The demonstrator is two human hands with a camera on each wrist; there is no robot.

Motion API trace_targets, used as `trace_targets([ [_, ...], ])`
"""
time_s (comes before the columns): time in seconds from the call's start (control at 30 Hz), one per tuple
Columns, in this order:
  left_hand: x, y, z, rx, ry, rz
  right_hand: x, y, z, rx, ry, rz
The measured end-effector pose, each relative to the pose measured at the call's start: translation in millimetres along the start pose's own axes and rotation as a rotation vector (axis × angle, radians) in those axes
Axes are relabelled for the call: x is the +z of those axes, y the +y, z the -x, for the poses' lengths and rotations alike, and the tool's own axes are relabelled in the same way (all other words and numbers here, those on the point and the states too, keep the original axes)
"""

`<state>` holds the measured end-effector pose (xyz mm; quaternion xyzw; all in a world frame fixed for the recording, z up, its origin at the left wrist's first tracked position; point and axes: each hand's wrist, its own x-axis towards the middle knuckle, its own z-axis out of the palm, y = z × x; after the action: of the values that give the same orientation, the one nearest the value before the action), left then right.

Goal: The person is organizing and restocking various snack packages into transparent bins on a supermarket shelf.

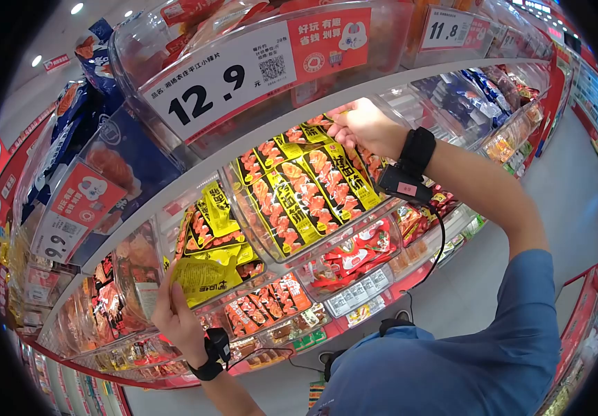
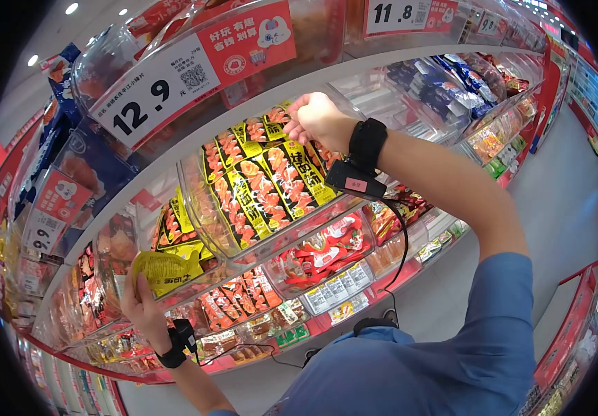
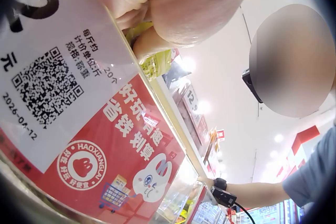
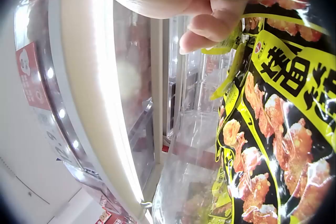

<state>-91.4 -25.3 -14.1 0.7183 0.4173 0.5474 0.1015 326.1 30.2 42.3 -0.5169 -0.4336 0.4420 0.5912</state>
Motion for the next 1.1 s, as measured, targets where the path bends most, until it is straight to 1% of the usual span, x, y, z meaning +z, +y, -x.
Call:
trace_targets([
  [0.07, 0, 0, 0, 0.000, -0.003, -0.008, 0, -3, 0, 0.015, -0.010, 0.016],
  [0.17, 0, 2, -1, 0.000, -0.001, 0.010, -3, -10, 10, -0.016, -0.077, 0.005],
  [0.3, -1, 2, -2, -0.048, -0.004, 0.006, -3, -23, 38, -0.030, -0.254, 0.016],
  [0.37, 0, 5, -2, -0.052, 0.000, 0.020, 5, -32, 57, -0.034, -0.318, 0.077],
  [0.43, 3, 7, -2, -0.054, 0.059, 0.064, 16, -37, 75, -0.050, -0.375, 0.152],
  [0.47, 4, 7, -1, -0.056, 0.091, 0.083, 21, -36, 83, -0.087, -0.454, 0.144],
  [0.5, 5, 7, 0, -0.065, 0.140, 0.125, 30, -36, 93, -0.086, -0.452, 0.205],
  [0.57, 6, 8, 3, -0.078, 0.245, 0.203, 43, -38, 110, -0.082, -0.542, 0.291],
  [0.6, 8, 13, 5, -0.111, 0.294, 0.301, 48, -40, 118, -0.044, -0.603, 0.289],
  [0.63, 10, 21, 7, -0.094, 0.302, 0.349, 52, -42, 126, -0.008, -0.664, 0.286],
  [0.7, 13, 40, 11, -0.059, 0.308, 0.453, 61, -42, 136, -0.001, -0.737, 0.308],
  [0.73, 13, 44, 14, -0.018, 0.306, 0.408, 64, -41, 139, -0.003, -0.783, 0.295],
  [0.77, 16, 50, 18, 0.094, 0.308, 0.376, 66, -40, 141, -0.002, -0.825, 0.284],
  [0.8, 21, 59, 22, 0.207, 0.307, 0.348, 66, -39, 139, 0.072, -0.876, 0.301],
  [0.83, 26, 68, 24, 0.320, 0.304, 0.322, 68, -37, 139, 0.119, -0.892, 0.232],
  [0.9, 30, 84, 31, 0.646, 0.188, 0.115, 74, -34, 141, 0.213, -0.919, 0.095],
  [0.93, 34, 87, 36, 0.734, 0.093, 0.151, 77, -33, 143, 0.206, -0.903, 0.060],
  [0.97, 37, 90, 40, 0.822, -0.001, 0.186, 77, -30, 143, 0.161, -0.904, 0.097],
  [1.03, 41, 102, 39, 0.899, -0.220, 0.082, 78, -27, 140, 0.073, -0.906, 0.172],
  [1.07, 43, 106, 37, 0.935, -0.331, 0.029, 76, -30, 144, 0.037, -0.830, 0.181],
  [1.1, 49, 106, 36, 0.943, -0.351, -0.036, 73, -31, 142, -0.022, -0.783, 0.218],
])
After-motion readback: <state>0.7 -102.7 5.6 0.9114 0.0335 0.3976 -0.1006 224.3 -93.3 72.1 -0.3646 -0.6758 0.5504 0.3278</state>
